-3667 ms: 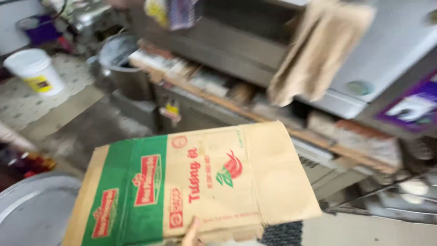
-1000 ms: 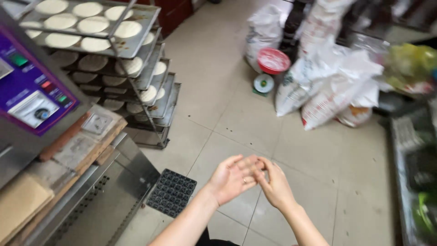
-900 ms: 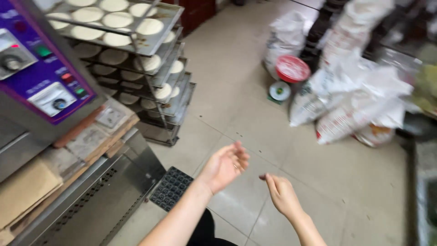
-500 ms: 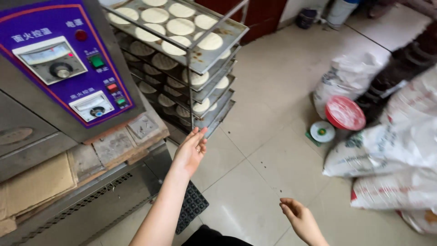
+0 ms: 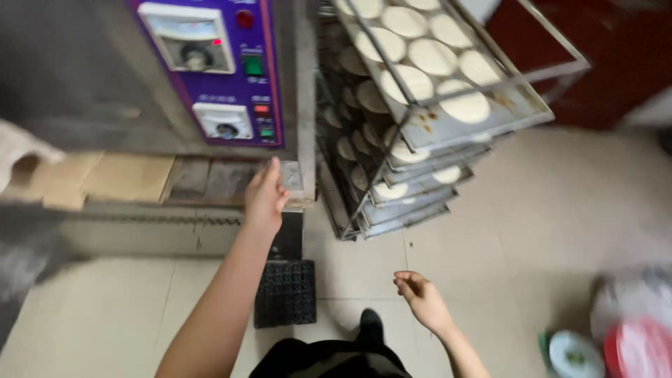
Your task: Organize dough on trays, spray with water, and place them into an industrial oven for baking.
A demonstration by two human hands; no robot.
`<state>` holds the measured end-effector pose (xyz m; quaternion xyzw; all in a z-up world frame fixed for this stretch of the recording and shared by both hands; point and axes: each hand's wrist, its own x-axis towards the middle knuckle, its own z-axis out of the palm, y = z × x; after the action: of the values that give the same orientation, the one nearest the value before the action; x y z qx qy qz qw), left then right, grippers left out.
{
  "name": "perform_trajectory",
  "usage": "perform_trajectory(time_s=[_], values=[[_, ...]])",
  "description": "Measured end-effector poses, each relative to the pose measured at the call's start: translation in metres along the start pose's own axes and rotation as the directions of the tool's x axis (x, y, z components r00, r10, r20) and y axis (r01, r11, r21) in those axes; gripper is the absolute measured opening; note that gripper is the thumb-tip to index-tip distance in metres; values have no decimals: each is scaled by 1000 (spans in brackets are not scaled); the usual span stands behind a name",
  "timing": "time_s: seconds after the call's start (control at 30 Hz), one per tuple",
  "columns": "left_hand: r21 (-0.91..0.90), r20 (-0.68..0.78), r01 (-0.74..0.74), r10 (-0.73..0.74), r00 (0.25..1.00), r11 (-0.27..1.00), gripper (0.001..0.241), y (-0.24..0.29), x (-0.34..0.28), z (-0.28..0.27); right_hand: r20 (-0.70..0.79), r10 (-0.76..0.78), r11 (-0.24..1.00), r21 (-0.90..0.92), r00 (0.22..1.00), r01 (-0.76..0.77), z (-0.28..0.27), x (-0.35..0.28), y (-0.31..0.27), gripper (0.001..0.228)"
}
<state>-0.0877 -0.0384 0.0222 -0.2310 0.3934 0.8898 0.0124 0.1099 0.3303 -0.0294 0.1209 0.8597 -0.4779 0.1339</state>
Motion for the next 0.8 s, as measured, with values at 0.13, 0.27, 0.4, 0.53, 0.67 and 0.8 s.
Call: perform_trajectory(time_s=[0.13,0.27,0.4,0.53,0.67,0.8], values=[[-6,-153,-101,99,983,995,29,9,-1,33,163,-174,984,-7,971,177,-47,56,-21,31],[-73,-296,-177,149,943,981,35,6,2,50,84,-228,965,-109,970,237,-107,93,-35,30],[38,-436,-532,493,753,846,34,3,18,34,80,-216,976,16,973,215,-138,124,0,31],[406,-334,-763,859,388,503,32,32,-5,30,87,-167,986,34,982,165,-138,128,22,32],[443,-234,-775,893,385,450,38,51,-8,26,150,-204,976,113,967,188,-113,124,6,33],[555,-314,-625,834,453,548,41,73,-34,35,176,-251,965,120,952,232,-73,117,-39,34]])
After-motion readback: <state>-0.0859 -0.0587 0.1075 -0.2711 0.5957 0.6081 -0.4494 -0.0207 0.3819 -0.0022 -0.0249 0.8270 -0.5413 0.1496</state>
